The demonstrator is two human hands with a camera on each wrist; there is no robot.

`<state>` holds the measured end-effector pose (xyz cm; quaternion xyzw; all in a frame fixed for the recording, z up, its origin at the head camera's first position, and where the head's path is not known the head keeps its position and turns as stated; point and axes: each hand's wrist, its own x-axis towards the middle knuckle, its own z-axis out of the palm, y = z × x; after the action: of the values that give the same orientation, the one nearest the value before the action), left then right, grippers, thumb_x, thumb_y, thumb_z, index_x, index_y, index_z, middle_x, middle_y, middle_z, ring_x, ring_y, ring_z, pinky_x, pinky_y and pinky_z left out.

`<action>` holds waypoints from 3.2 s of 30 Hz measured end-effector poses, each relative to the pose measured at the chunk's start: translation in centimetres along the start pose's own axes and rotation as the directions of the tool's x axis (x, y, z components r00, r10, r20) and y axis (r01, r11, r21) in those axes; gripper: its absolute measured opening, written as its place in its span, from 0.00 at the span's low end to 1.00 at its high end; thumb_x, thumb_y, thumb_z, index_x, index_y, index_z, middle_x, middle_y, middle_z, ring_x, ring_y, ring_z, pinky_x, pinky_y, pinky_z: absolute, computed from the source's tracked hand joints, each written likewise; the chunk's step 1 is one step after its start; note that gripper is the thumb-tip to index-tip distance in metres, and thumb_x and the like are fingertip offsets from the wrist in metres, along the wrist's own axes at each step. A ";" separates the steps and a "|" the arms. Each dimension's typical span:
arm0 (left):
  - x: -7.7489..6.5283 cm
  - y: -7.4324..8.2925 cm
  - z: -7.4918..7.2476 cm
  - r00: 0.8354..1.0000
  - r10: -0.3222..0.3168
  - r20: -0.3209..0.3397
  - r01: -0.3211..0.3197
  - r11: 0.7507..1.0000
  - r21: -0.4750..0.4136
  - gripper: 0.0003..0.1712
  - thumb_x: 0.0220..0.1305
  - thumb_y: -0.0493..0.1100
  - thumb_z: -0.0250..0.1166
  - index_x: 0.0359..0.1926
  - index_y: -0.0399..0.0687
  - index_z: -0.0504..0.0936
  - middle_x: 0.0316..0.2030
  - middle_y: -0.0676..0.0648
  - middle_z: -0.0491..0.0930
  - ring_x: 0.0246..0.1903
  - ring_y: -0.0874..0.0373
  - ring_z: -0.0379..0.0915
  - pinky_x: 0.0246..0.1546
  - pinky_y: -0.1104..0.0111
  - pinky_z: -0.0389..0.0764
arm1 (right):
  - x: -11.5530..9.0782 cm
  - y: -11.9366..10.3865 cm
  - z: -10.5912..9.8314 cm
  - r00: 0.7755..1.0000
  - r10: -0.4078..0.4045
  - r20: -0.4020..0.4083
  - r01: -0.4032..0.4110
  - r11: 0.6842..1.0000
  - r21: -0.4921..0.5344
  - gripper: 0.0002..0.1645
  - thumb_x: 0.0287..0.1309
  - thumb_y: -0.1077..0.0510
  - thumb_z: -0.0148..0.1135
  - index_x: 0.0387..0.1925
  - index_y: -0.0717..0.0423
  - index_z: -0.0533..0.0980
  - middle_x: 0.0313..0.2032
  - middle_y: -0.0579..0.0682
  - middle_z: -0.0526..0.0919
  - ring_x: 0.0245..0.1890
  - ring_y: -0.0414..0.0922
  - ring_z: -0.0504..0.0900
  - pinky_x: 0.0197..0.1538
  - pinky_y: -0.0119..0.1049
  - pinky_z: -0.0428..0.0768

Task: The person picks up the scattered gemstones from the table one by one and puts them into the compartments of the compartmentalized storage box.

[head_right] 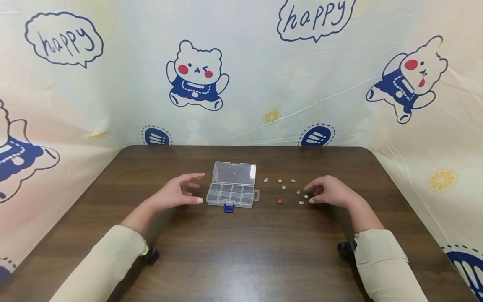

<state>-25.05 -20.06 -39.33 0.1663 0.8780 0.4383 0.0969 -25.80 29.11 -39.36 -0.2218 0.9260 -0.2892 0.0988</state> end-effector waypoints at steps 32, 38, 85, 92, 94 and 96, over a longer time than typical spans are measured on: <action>3.1 -1.2 1.5 0.990 -0.069 0.127 0.085 0.989 -0.124 0.42 0.50 0.42 0.78 0.67 0.48 0.71 0.59 0.42 0.75 0.52 0.49 0.75 0.51 0.62 0.78 | 2.1 0.4 0.5 0.996 -0.026 0.091 0.022 0.999 0.049 0.06 0.49 0.63 0.74 0.31 0.60 0.85 0.28 0.46 0.84 0.29 0.41 0.77 0.34 0.31 0.78; 3.2 -0.9 1.7 0.989 -0.083 0.123 0.095 0.991 -0.095 0.41 0.50 0.43 0.78 0.66 0.47 0.73 0.56 0.43 0.76 0.50 0.50 0.76 0.49 0.63 0.79 | 2.2 0.6 0.4 0.995 -0.014 0.097 0.011 0.999 0.037 0.04 0.51 0.64 0.73 0.31 0.59 0.85 0.28 0.45 0.85 0.28 0.42 0.77 0.34 0.33 0.78; 2.9 -1.3 2.6 0.995 -0.101 -0.002 0.101 0.995 -0.017 0.37 0.46 0.46 0.80 0.60 0.52 0.79 0.46 0.49 0.80 0.44 0.53 0.76 0.44 0.66 0.81 | 3.7 -3.5 1.5 0.998 -0.040 -0.040 0.047 0.983 0.177 0.09 0.57 0.59 0.70 0.39 0.60 0.84 0.35 0.47 0.86 0.33 0.46 0.79 0.39 0.37 0.80; 2.9 -1.2 2.7 0.995 -0.100 0.001 0.100 0.995 -0.014 0.37 0.46 0.47 0.80 0.60 0.52 0.79 0.46 0.49 0.80 0.43 0.54 0.76 0.44 0.66 0.80 | 3.9 -4.4 1.6 0.997 -0.059 -0.043 0.066 0.979 0.194 0.08 0.57 0.58 0.70 0.38 0.56 0.85 0.35 0.46 0.86 0.33 0.47 0.78 0.39 0.38 0.80; 2.9 -1.2 2.7 0.995 -0.095 0.001 0.095 0.995 -0.013 0.37 0.46 0.46 0.80 0.60 0.51 0.79 0.45 0.48 0.80 0.43 0.54 0.76 0.44 0.66 0.80 | 4.0 -4.6 1.7 0.997 -0.066 -0.045 0.073 0.978 0.193 0.07 0.57 0.58 0.70 0.38 0.54 0.85 0.35 0.46 0.85 0.33 0.47 0.78 0.39 0.38 0.80; 2.9 -1.2 2.7 0.996 -0.092 0.002 0.092 0.996 -0.012 0.37 0.46 0.46 0.80 0.60 0.50 0.79 0.45 0.48 0.80 0.43 0.54 0.76 0.44 0.66 0.80 | 4.0 -4.9 1.7 0.996 -0.072 -0.047 0.080 0.978 0.195 0.06 0.57 0.58 0.70 0.38 0.54 0.85 0.35 0.46 0.85 0.33 0.48 0.78 0.38 0.38 0.80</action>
<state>-27.16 -17.65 -42.01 0.1254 0.8821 0.4384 0.1183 -27.09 22.79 -38.09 -0.2403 0.8854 -0.3873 0.0908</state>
